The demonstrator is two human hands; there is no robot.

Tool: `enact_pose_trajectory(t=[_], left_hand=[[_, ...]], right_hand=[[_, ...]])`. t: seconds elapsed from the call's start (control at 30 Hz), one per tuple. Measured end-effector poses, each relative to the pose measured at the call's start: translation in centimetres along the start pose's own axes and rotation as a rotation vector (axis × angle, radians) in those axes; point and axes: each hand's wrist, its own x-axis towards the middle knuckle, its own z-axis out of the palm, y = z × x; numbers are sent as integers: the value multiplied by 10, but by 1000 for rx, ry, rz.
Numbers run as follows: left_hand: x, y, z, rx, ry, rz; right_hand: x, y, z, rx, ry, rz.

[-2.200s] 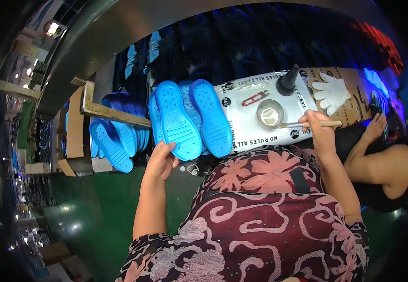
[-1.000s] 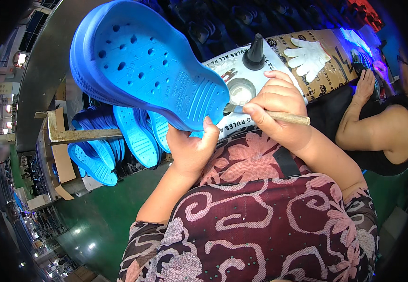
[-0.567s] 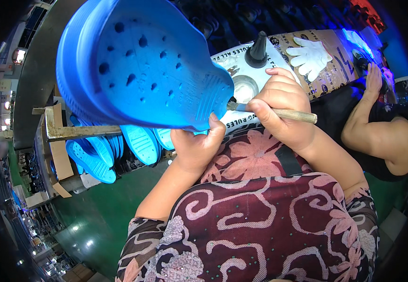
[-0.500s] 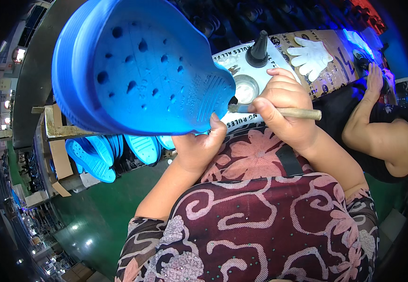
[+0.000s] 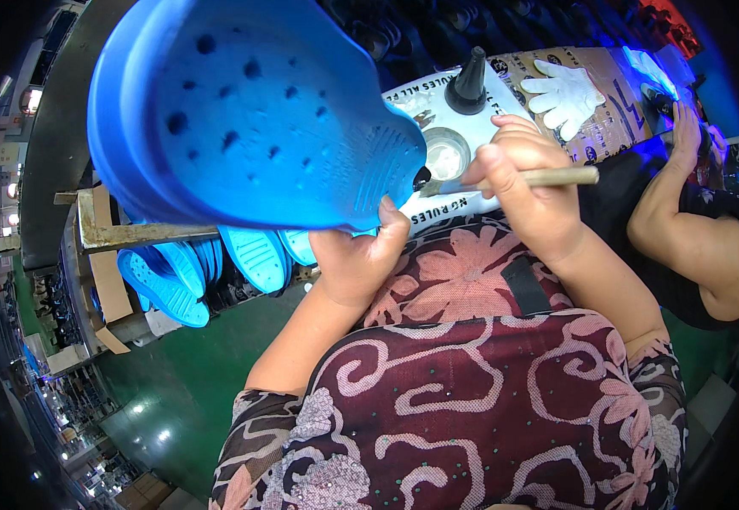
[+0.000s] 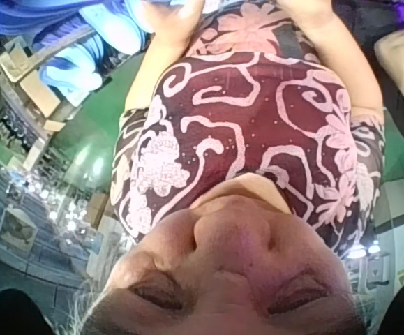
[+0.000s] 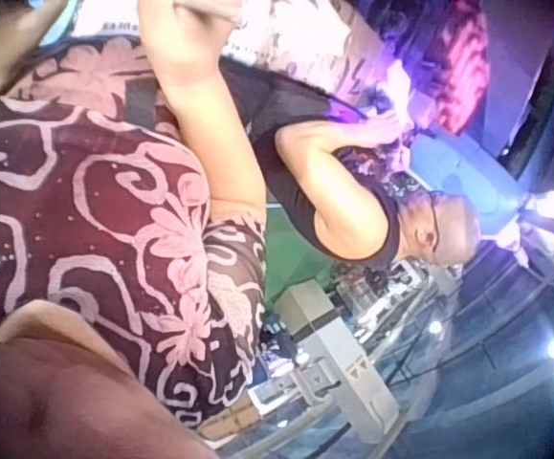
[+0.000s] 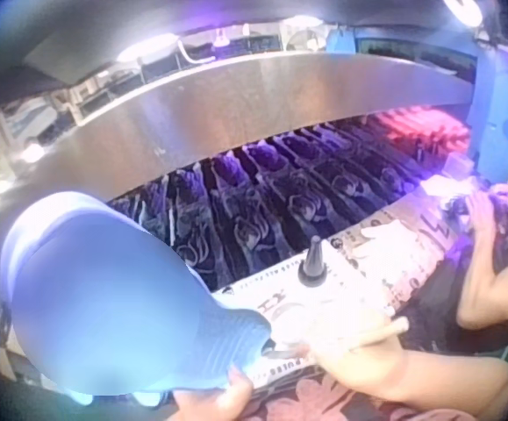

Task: The person applies adhesive from a container onto shoe soles using a brush and places the coated soles onto a conveyor belt above.

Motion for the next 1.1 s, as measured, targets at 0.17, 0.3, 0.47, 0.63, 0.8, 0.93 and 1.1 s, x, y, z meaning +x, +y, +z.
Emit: enact_pose_trajectory(t=[0.17, 0.3, 0.47, 0.63, 0.8, 0.93, 1.1], left_hand=[[2, 11, 7, -124, 121, -306], [3, 12, 5, -102, 76, -289], [3, 12, 4, 8, 28, -147], [0, 5, 0, 30, 15, -119], [0, 10, -2, -84, -10, -387], [-1, 4, 0, -175, 66, -358], [0, 5, -2, -185, 71, -443]], right_hand=[[1, -1, 0, 56, 25, 51], [2, -1, 3, -40, -22, -6], [0, -3, 2, 118, -65, 142], [-3, -1, -4, 352, 12, 365], [1, 5, -4, 68, -71, 53], [4, 1, -8, -110, -159, -41], [4, 2, -18, -178, -157, -109]])
